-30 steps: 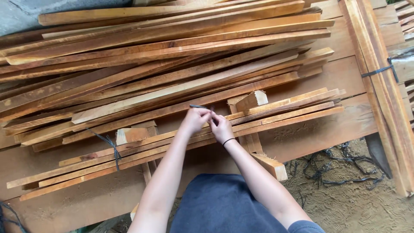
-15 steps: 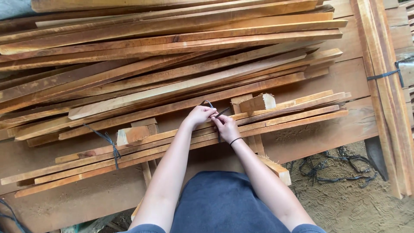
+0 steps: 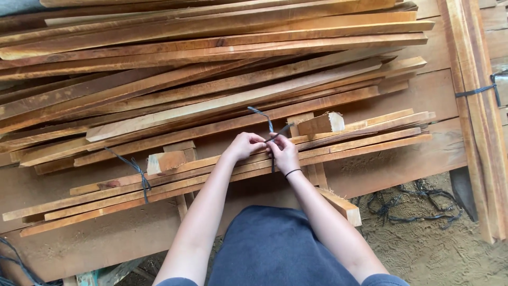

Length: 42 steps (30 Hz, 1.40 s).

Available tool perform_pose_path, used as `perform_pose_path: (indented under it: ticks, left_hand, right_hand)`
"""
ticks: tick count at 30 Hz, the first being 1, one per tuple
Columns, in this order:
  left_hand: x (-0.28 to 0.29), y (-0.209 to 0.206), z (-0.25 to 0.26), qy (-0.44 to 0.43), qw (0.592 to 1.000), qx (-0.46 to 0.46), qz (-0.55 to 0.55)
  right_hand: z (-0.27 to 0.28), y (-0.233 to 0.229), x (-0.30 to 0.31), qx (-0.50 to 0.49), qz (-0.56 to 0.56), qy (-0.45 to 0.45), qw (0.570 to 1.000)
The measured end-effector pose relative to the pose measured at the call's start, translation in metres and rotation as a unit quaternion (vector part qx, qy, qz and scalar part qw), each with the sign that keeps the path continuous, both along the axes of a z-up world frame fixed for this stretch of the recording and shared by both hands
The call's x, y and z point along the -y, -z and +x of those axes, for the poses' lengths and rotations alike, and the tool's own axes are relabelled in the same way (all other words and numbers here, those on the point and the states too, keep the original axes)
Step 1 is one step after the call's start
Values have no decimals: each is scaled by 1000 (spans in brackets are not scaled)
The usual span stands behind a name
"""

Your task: Organizing thin wood strips into bundles and tying them with twine.

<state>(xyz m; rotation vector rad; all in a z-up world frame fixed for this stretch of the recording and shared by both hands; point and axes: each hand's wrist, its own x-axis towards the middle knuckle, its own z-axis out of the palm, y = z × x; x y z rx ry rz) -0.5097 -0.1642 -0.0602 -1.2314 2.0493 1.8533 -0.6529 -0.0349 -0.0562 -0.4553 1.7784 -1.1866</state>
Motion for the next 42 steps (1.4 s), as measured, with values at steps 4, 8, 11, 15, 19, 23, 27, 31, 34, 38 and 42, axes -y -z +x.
perform_pose_path:
  ticks: [4,8,11,15,19,23,27,31,34,38,42]
  left_hand:
    - [1,12,-2,-87,996,7,19]
    - [-2,62,-15,-120,992,46,0]
    - [-2,46,-18,-101,989,92,-48]
    - [-5,7,-17,-76,990,90,-73]
    - [-4,25,-15,-106,991,31,-68]
    - [-3,-4,0,-125,990,-65,-5]
    - [11,-4,13,-74,986,-118,94]
    - [8,45,4,-18,990,-102,97]
    - [9,48,2,-8,990,-98,105]
    - [0,27,7,-79,989,-96,74]
    - [2,29,3,-110,988,-96,43]
  right_hand:
    - [-3,-26,-20,11,19,46,999]
    - [3,-54,-58,48,54,19,997]
    - [14,-97,-84,-4,44,-21,999]
    - [21,-162,-92,-60,46,-35,997]
    - [8,-170,-24,-139,-19,5,990]
    - [-5,-101,35,-130,-37,49,990]
    - [-15,-36,71,-188,109,-27,976]
    - [-14,29,87,-120,134,-19,983]
    - [-10,15,88,-50,126,-16,991]
    - [-7,-45,69,-88,105,-9,990]
    - [1,-79,34,-128,138,-125,974]
